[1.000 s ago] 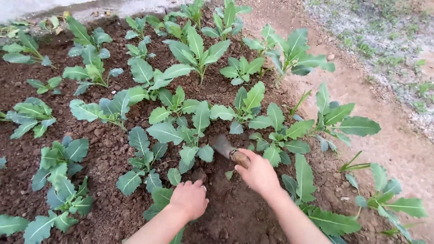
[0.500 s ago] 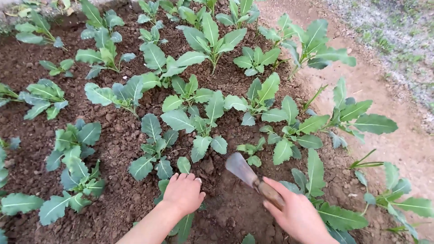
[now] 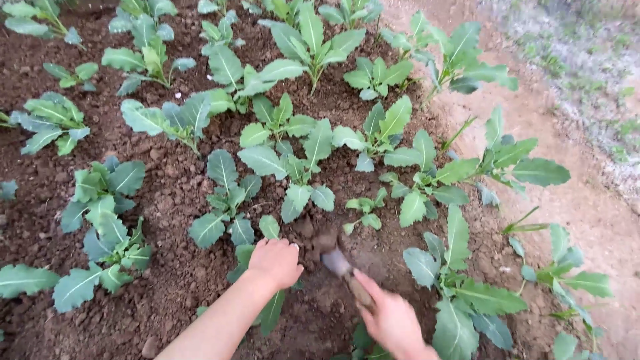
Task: The person uses a small hand hoe to loosen soil and remove weeds around young leafy plants in a garden bed. They repeatedly scrape the soil surface and pull out small weeds by hand, working methodically between rows of plants.
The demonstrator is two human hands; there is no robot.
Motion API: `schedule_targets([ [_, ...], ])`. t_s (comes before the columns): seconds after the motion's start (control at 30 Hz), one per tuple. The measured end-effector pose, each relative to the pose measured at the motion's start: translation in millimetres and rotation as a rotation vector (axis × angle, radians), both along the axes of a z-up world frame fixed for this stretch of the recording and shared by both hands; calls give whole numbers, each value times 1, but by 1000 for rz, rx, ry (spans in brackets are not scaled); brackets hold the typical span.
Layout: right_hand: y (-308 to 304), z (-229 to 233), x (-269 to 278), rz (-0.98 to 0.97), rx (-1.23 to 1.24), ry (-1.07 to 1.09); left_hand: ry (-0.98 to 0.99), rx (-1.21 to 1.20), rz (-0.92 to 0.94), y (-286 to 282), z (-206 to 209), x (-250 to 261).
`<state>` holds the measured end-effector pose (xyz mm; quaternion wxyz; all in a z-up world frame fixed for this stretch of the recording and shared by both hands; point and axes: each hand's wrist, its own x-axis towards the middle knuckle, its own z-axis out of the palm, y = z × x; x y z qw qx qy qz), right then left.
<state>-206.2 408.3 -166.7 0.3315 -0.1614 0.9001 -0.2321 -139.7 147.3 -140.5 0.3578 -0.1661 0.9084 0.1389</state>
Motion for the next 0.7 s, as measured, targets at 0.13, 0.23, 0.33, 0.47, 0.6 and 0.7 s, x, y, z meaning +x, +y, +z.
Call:
schedule_targets([
  [0.13,-27,67,-24,376,185,243,91,-47,-30,-8,-17,-4],
  [0.23,1,115,-28,298,413,146,98,-24,-12,-9,-12,-5],
  [0.33,41,77,-27,176,562,102,112,10,-4,-7,-14,-9],
  [0.47,44,17,-15,21,481,115,93,59,27,-6,-12,-16],
  [0.6,25,-7,-10,-9,232,236,117,64,27,-5,-8,-25],
  [0.7,-34,-6,-27,201,168,336,97,65,17,-5,11,-21],
])
